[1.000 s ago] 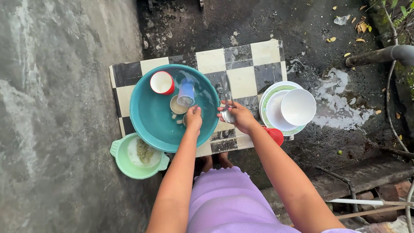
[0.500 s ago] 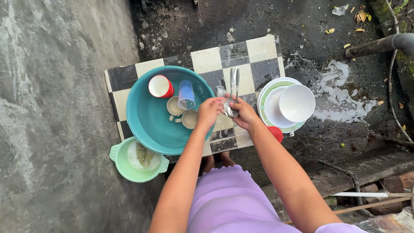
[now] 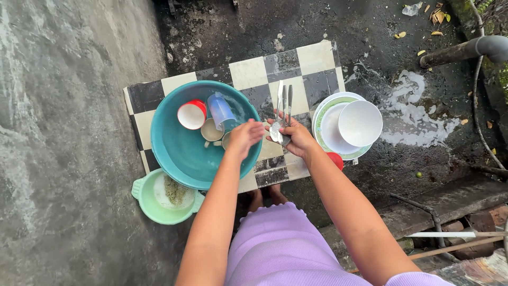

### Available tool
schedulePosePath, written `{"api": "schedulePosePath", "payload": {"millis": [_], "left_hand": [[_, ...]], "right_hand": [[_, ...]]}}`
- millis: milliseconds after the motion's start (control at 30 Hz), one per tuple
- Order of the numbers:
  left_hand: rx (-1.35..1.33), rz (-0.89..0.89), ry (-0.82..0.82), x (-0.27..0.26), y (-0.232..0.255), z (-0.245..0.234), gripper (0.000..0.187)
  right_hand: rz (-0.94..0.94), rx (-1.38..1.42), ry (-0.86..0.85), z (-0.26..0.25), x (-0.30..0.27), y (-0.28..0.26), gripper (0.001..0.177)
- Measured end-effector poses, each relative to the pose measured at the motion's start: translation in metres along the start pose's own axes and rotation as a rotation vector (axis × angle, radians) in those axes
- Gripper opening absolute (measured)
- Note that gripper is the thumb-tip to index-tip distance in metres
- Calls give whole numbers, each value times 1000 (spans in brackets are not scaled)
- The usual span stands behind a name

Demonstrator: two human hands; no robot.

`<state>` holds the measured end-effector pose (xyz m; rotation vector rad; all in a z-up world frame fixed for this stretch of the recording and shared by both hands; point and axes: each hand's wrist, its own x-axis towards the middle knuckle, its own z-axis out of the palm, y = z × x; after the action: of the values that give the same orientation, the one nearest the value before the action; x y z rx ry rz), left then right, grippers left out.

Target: Washing various dishes including cups, spoons, and plates in a plastic basin outdoors.

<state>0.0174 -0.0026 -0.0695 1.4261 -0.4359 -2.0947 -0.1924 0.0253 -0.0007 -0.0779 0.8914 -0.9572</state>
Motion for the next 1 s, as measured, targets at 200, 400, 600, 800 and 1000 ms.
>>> {"api": "schedulePosePath", "payload": {"millis": [200, 400, 600, 800, 1000], "left_hand": [[386, 81, -246, -18, 1, 54, 35], [428, 251, 313, 11, -21, 5, 33], [-206, 37, 309, 64, -57, -55, 36], [-205, 26, -154, 13, -14, 13, 49], [98, 20, -245, -7, -8, 59, 49]], "right_hand": [[-62, 40, 6, -25, 21, 16, 61], [15, 175, 134, -5, 11, 5, 59], [46, 158, 158, -8, 11, 6, 53], [36, 173, 139, -23, 22, 10, 48], [19, 215, 33, -38, 34, 22, 51]]}}
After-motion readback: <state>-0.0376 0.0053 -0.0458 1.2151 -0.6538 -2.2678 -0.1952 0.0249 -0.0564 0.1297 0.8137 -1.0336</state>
